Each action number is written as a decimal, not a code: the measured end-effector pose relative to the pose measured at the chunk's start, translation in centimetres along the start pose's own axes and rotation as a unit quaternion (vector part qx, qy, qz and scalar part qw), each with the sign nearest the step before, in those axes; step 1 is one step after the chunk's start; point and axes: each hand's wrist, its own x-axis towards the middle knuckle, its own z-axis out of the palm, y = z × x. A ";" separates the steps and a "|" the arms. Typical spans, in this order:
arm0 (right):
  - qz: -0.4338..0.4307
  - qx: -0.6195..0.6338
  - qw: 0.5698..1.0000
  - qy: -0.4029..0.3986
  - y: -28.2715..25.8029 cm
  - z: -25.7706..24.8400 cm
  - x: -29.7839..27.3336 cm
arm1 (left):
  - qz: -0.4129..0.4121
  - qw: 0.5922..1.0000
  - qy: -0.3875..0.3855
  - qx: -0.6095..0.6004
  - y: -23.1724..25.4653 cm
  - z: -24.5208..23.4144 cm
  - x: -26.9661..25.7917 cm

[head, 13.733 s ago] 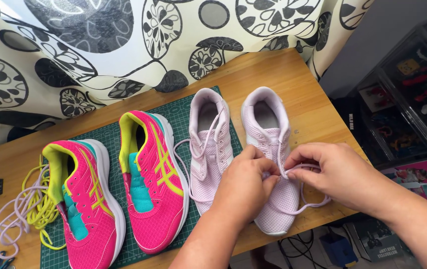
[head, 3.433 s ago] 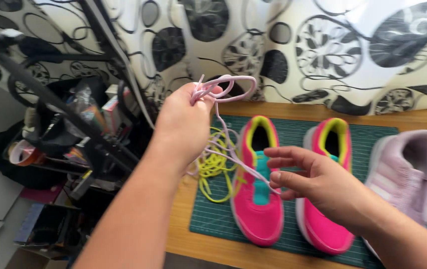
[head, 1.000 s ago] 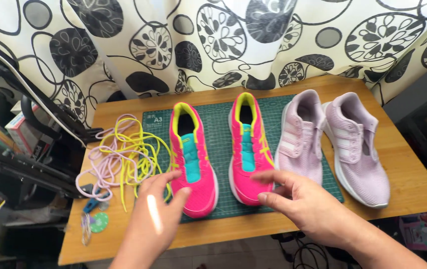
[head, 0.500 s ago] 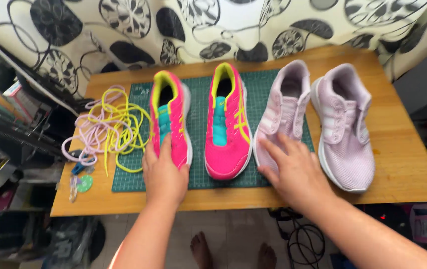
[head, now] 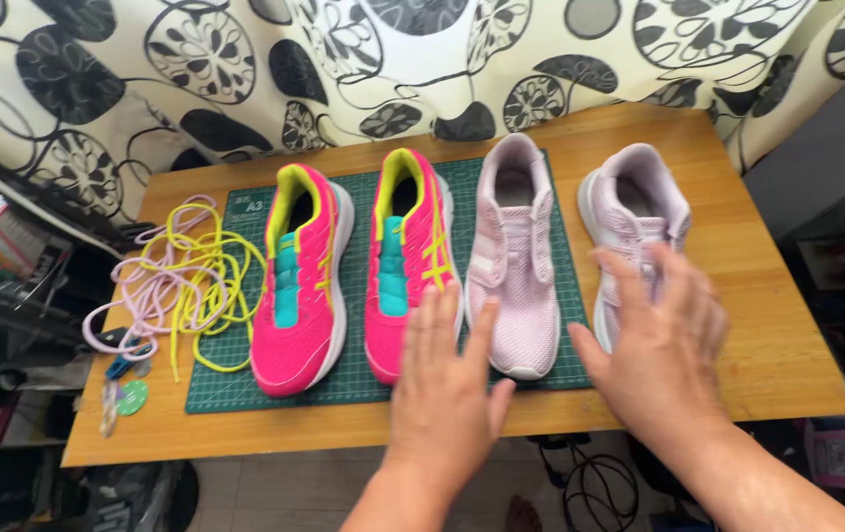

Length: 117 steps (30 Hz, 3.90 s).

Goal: The person removes a light purple shoelace from a pink sneaker and then threads it through the eyelets of a light purple sneaker. They pull the laces tight and tie a knot, repeating the process to secure the laces on the purple shoe.

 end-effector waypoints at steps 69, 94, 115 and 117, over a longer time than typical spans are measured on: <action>0.167 0.444 0.795 -0.378 -36.0 9.6 8.1 | -0.115 0.767 0.293 -0.559 -34.8 -24.9 3.0; 0.076 0.592 0.800 0.062 -19.3 -3.0 13.4 | 0.008 0.773 -0.093 -0.628 -20.6 -16.0 6.7; 0.324 0.624 0.696 -0.147 11.7 -8.4 6.0 | -0.127 0.566 -0.243 -0.777 13.6 1.9 22.0; 0.365 0.591 0.712 -0.099 14.3 -8.0 6.9 | -0.092 0.810 -0.177 -0.552 14.6 2.9 23.1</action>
